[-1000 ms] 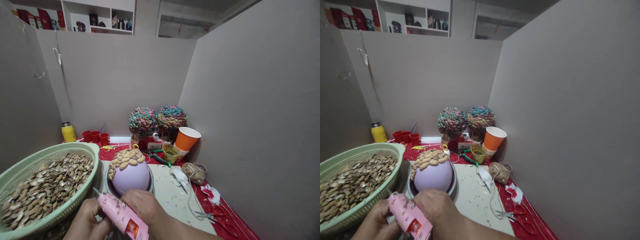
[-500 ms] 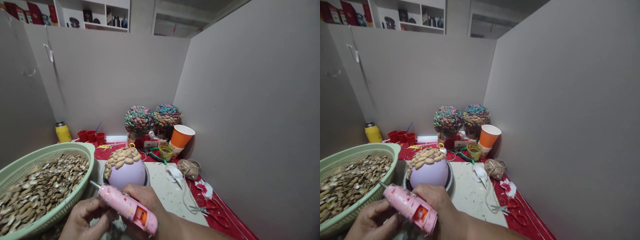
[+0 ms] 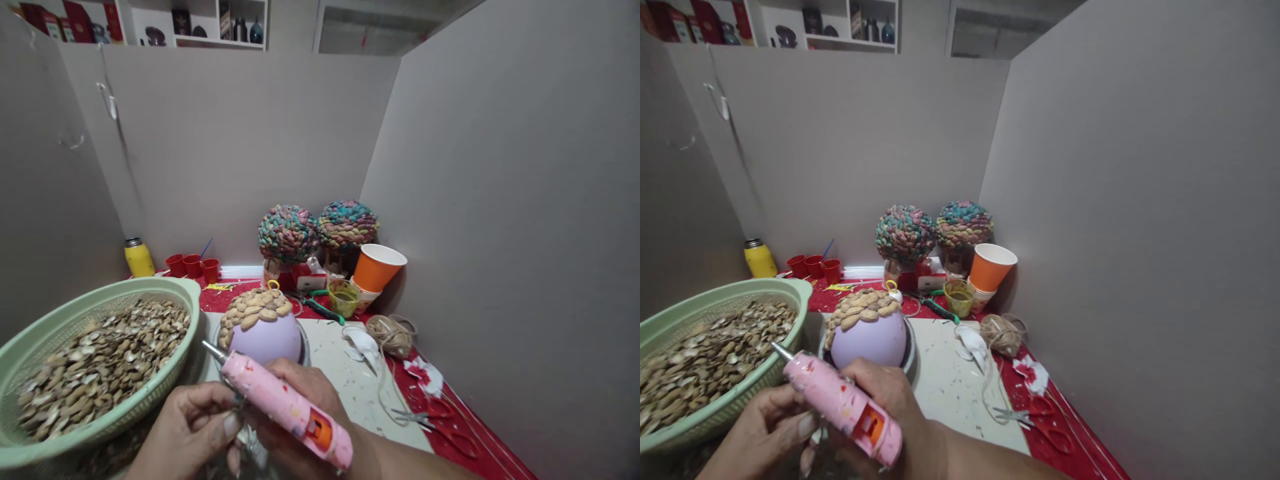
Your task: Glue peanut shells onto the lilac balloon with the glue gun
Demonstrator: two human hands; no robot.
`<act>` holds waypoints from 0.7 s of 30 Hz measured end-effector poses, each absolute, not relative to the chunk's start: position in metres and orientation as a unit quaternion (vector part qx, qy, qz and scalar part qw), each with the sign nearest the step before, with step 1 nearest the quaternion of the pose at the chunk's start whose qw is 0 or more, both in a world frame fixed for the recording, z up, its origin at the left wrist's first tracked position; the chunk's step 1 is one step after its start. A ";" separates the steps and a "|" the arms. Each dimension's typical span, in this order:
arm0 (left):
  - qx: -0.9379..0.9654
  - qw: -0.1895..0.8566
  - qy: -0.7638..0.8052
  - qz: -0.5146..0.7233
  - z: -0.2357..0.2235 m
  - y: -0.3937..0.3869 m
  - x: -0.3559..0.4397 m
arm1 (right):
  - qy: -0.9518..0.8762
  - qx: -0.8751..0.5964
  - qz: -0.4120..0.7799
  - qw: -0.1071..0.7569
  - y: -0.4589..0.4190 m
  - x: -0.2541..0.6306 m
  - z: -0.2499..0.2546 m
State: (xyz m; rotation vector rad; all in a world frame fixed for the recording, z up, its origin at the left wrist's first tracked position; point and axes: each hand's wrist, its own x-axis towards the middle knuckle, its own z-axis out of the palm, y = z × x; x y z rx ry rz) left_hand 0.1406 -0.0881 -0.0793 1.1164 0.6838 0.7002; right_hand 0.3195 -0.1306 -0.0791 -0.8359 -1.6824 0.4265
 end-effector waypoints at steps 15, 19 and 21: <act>0.512 0.692 0.328 0.389 -0.078 -0.072 0.137 | -0.665 -0.398 0.289 0.562 -0.132 0.321 -0.072; 0.511 0.673 0.353 0.401 -0.079 -0.070 0.139 | -0.677 -0.388 0.271 0.564 -0.128 0.318 -0.078; 0.501 0.678 0.350 0.409 -0.081 -0.072 0.141 | -0.677 -0.392 0.261 0.565 -0.125 0.315 -0.085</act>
